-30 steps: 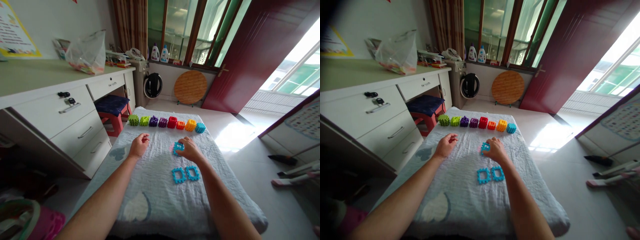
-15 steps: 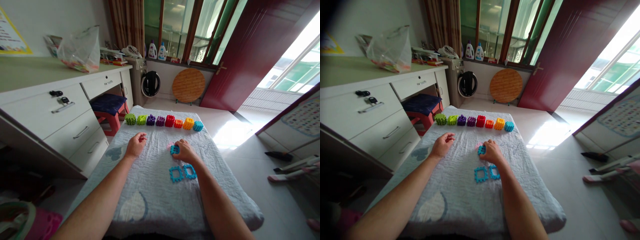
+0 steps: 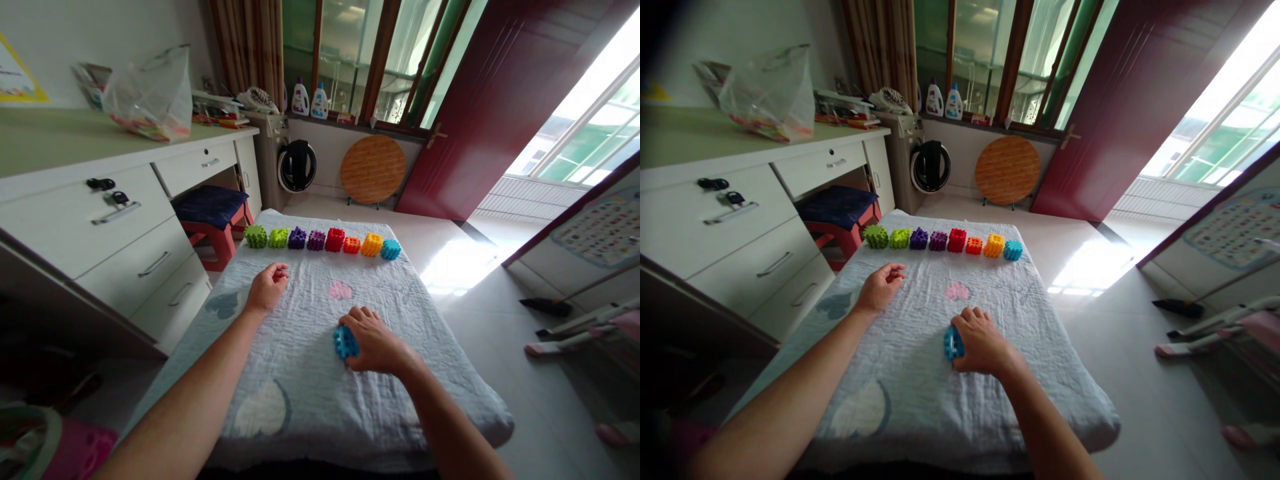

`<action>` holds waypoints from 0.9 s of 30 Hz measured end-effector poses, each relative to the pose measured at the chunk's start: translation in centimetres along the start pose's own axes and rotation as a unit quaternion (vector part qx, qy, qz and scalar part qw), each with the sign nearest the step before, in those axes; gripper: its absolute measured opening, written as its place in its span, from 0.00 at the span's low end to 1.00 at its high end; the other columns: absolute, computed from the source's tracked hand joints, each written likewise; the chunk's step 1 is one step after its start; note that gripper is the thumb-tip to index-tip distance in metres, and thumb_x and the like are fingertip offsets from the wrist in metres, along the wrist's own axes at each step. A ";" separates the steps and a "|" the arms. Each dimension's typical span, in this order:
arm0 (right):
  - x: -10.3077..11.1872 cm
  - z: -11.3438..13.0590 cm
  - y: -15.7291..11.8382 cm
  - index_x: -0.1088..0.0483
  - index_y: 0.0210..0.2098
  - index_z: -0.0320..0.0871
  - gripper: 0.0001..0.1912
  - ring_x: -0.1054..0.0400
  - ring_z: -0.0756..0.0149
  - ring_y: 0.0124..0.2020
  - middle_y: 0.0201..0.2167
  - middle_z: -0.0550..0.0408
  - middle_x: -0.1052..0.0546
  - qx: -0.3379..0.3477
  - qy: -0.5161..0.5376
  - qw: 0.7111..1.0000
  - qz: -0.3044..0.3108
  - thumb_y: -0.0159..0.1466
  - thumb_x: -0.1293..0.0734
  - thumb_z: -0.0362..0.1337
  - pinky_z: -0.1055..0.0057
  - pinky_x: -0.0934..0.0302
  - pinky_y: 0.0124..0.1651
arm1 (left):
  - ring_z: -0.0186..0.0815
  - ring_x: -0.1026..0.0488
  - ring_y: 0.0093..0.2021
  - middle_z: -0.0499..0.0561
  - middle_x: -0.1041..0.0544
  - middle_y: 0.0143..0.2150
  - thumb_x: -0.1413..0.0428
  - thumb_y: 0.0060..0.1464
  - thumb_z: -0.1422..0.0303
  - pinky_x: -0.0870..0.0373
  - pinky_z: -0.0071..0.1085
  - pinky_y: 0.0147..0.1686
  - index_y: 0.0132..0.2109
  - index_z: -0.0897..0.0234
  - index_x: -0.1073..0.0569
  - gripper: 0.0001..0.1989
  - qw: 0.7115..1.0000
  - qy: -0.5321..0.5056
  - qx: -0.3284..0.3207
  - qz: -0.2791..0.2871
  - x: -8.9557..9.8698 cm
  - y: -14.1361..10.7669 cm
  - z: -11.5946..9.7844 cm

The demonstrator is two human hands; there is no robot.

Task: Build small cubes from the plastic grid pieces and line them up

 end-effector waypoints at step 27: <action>0.9 -5.2 -2.4 0.33 0.49 0.42 0.29 0.41 0.58 0.46 0.45 0.49 0.33 -0.019 0.047 0.999 0.009 0.47 0.28 0.36 0.63 0.44 0.51 | 0.37 0.24 0.34 0.51 0.22 0.33 0.47 0.44 0.67 0.29 0.30 0.38 0.43 0.64 0.27 0.16 1.000 0.002 0.001 0.001 -0.1 0.1 0.6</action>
Point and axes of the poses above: each hand's wrist, its own y-axis towards the middle knuckle, its own x-axis out of the back of the hand, z = x × y, the point moved 4 cm from there along y, towards the middle knuckle
